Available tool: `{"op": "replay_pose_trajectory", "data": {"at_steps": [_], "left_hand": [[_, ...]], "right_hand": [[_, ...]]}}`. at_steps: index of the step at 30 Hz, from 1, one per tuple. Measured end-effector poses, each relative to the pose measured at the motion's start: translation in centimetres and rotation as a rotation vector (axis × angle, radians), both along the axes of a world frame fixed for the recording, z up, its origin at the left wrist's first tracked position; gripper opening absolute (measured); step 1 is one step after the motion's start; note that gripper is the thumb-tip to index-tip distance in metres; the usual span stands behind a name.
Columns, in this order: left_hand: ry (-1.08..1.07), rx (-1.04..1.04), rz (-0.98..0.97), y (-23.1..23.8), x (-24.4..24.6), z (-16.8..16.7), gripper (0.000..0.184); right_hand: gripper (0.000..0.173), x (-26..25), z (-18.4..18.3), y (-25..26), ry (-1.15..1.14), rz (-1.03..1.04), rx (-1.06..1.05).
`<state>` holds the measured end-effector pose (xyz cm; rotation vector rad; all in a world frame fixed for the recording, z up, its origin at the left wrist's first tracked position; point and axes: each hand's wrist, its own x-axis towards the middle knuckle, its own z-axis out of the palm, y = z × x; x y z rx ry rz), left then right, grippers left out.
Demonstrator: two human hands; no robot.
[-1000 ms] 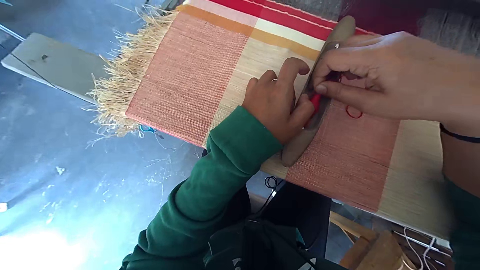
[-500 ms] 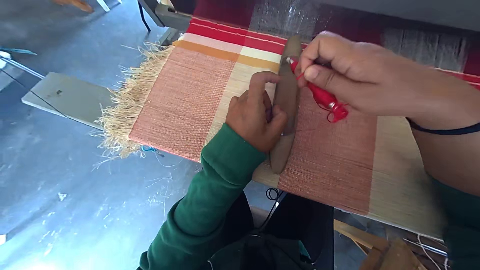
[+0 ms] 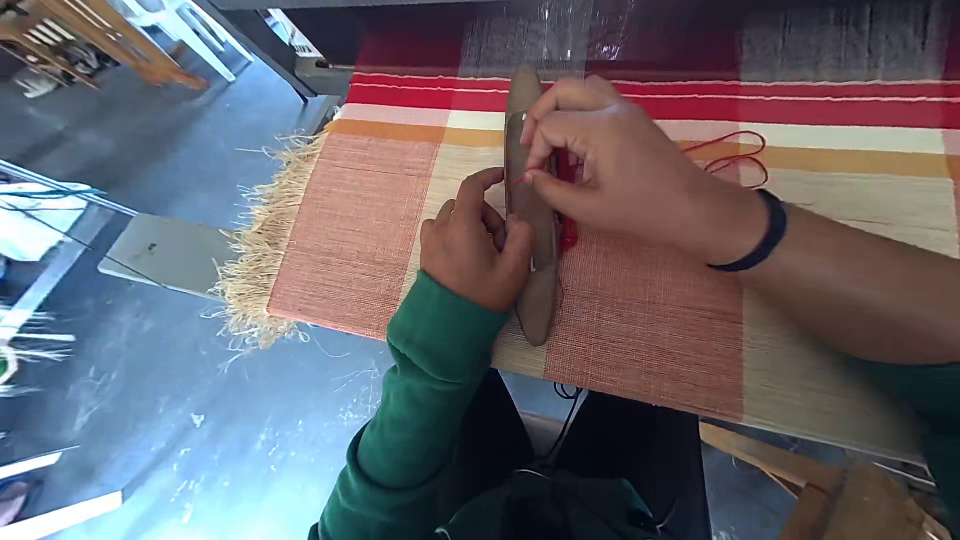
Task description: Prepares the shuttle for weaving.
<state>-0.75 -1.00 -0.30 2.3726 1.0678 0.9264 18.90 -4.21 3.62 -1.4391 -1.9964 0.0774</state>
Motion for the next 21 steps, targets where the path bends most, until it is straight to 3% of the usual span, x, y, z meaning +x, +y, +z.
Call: {"op": "replay_pose_trajectory", "data": {"at_steps": [21], "left_hand": [[-0.004, -0.022, -0.006, -0.05, 0.02, -0.04, 0.048]], "right_hand": [[0.014, -0.14, -0.94, 0.15, 0.070, -0.030, -0.070]]}}
